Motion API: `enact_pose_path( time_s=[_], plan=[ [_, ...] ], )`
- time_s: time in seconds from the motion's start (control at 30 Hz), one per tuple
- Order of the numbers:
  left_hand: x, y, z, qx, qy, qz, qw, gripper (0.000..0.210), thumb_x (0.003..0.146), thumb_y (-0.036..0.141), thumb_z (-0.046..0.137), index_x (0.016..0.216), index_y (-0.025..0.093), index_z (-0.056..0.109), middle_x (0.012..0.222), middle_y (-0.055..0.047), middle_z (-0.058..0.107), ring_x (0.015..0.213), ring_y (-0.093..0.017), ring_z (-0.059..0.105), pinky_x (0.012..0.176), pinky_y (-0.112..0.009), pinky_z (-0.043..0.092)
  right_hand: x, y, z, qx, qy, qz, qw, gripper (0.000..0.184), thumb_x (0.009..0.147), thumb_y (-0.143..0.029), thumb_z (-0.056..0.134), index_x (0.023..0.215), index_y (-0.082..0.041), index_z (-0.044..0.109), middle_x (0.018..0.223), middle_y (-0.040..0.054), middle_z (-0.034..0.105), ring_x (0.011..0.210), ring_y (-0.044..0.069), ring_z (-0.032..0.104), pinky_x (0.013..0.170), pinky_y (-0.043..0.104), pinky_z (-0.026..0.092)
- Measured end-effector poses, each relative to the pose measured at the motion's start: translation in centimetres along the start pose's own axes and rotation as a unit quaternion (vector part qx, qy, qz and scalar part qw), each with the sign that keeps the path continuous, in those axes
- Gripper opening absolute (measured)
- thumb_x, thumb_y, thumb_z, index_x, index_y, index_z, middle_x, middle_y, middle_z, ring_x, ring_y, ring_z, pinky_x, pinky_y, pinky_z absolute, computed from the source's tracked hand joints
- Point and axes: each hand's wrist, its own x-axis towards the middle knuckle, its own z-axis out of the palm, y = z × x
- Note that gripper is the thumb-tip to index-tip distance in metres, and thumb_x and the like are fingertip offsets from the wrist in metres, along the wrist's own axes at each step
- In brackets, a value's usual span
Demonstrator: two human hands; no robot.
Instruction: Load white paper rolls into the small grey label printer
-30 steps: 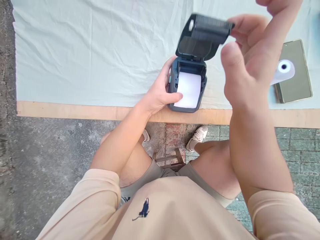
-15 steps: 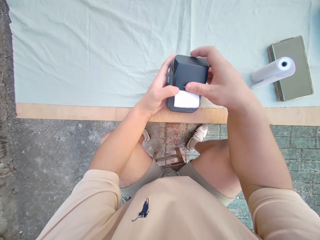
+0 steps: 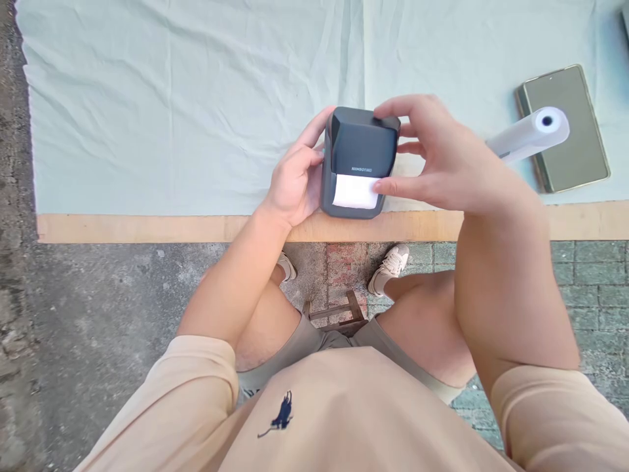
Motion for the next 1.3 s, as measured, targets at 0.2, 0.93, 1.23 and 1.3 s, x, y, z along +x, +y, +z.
enact_pose_path(
  time_s=[0.2, 0.93, 1.23, 1.3],
  plan=[
    [0.4, -0.1, 0.1, 0.014, 0.028, 0.009, 0.999, 0.052, 0.088, 0.014, 0.032, 0.136, 0.025, 0.049, 0.104, 0.002, 0.072, 0.124, -0.022, 0.066, 0.102, -0.041, 0.058, 0.0, -1.3, 0.7, -0.064, 0.178, -0.045, 0.981, 0.039, 0.068, -0.027, 0.081, 0.099, -0.029, 0.057, 0.105, 0.0029, 0.058, 0.091, 0.021, 0.061, 0.074, 0.038, 0.053],
    [-0.4, -0.8, 0.3, 0.079, -0.014, 0.020, 0.997, 0.057, 0.073, 0.025, 0.062, 0.128, 0.026, 0.051, 0.119, -0.003, 0.069, 0.137, -0.033, 0.055, 0.106, -0.048, 0.054, 0.6, -3.8, 2.2, -0.255, 0.065, 0.021, 0.965, 0.035, 0.072, -0.012, 0.064, 0.104, -0.028, 0.065, 0.091, 0.0055, 0.071, 0.113, 0.038, 0.054, 0.096, 0.061, 0.036],
    [0.2, -0.6, 0.3, 0.055, -0.009, 0.023, 0.998, 0.045, 0.079, 0.025, 0.059, 0.124, 0.027, 0.053, 0.116, -0.001, 0.070, 0.137, -0.030, 0.056, 0.113, -0.050, 0.049, -0.8, -1.8, -0.4, 0.403, 0.235, 0.101, 0.878, 0.033, 0.065, -0.024, 0.055, 0.097, -0.026, 0.063, 0.085, 0.0026, 0.062, 0.076, 0.016, 0.059, 0.057, 0.029, 0.043],
    [0.0, -0.4, 0.4, 0.056, -0.016, 0.017, 0.998, 0.047, 0.079, 0.024, 0.059, 0.125, 0.026, 0.053, 0.118, -0.001, 0.070, 0.137, -0.029, 0.056, 0.114, -0.050, 0.048, -0.9, -0.2, -0.1, 0.433, 0.218, 0.145, 0.863, 0.025, 0.070, -0.032, 0.055, 0.094, -0.025, 0.059, 0.090, 0.0043, 0.063, 0.083, 0.017, 0.062, 0.061, 0.030, 0.050]
  ],
)
